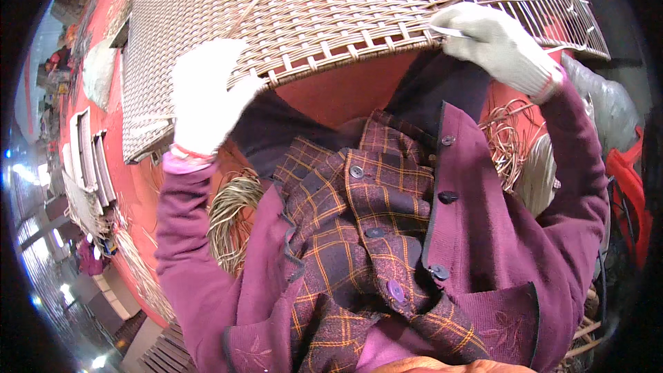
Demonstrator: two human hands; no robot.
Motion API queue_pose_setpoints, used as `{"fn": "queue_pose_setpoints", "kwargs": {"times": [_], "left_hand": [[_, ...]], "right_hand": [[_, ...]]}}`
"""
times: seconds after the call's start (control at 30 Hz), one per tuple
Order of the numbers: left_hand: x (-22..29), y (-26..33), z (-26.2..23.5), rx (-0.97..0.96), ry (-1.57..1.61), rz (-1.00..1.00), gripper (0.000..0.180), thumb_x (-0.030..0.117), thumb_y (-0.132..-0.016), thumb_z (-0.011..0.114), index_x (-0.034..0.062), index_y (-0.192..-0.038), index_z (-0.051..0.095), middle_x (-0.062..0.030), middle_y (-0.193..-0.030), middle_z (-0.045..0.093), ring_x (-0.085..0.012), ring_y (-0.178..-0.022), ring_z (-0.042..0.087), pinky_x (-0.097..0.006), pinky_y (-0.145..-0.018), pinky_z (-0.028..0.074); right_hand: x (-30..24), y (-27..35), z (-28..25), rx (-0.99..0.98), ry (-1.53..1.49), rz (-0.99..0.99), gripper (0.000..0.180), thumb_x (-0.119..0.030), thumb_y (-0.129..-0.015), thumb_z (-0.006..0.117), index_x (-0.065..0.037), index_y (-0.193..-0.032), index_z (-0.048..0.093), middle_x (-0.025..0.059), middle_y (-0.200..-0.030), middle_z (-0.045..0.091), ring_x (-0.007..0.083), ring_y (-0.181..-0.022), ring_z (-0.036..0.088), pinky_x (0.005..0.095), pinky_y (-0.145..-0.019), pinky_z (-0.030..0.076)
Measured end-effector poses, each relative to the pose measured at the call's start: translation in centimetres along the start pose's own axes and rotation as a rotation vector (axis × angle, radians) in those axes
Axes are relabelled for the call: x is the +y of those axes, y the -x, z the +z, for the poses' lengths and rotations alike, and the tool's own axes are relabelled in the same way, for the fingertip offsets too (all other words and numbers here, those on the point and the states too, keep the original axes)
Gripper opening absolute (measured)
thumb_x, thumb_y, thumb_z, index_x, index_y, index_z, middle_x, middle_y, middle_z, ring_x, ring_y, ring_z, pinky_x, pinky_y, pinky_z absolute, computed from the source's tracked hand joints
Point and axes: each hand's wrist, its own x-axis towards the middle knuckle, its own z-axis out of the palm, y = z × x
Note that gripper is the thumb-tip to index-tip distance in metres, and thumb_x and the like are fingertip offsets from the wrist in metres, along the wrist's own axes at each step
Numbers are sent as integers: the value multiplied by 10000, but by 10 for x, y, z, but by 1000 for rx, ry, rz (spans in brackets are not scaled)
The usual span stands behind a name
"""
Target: The person weaves thin strips into a large basket frame, threading them through the existing weave and tightening them by hand. They repeatedly adjust the strips and the basket's position to maintain alignment and tension.
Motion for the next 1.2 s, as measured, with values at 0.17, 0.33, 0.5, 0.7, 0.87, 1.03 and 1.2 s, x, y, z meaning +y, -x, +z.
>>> {"fn": "queue_pose_setpoints", "kwargs": {"times": [0.17,0.33,0.5,0.7,0.87,1.03,1.2], "left_hand": [[35,-26,51,-114,175,60,880,385,-741,960,102,-1501,618,-159,-1510,629,-359,-1411,565,-529,-1186,408],[31,-27,62,-127,160,32,943,396,-717,974,109,-1530,594,-173,-1536,609,-380,-1437,541,-536,-1202,399],[31,-21,62,-96,158,31,929,390,-710,971,113,-1518,606,-161,-1533,607,-383,-1447,532,-542,-1208,387],[34,-4,55,100,331,-17,738,366,-776,948,98,-1415,694,-135,-1417,690,-370,-1344,610,-517,-1162,436],[46,3,57,211,383,-113,458,297,-796,940,87,-1168,772,-114,-1178,747,-339,-1151,668,-489,-1013,509],[60,7,49,191,329,-251,403,281,-798,933,96,-1116,769,-104,-1117,735,-337,-1093,661,-490,-975,509],[74,6,37,107,195,-307,467,326,-812,919,116,-1202,771,-108,-1197,729,-345,-1130,654,-490,-1013,497]], "right_hand": [[20,-17,22,-95,116,-211,218,-238,-1041,677,-25,-1023,718,149,-871,708,337,-818,710,431,-772,566],[89,90,-33,3,762,277,156,-147,-970,688,-47,-1088,713,171,-1039,714,398,-1027,707,465,-911,574],[146,137,-24,-39,626,390,172,-180,-1017,704,-9,-1038,713,200,-995,710,385,-941,708,434,-819,556],[117,169,-69,8,-42,744,315,-166,-1076,628,-19,-1325,752,-32,-1013,698,66,-791,568,237,-681,444],[110,185,-100,472,-83,874,334,-226,-1115,630,-2,-1333,750,-50,-1013,704,44,-772,556,221,-686,451],[29,59,3,662,-16,205,261,3,-991,685,-14,-1242,754,104,-1188,762,242,-1079,738,353,-983,570],[-53,-44,119,315,320,-69,258,-80,-926,702,-90,-1179,752,112,-1139,724,324,-1081,679,422,-954,548]]}}
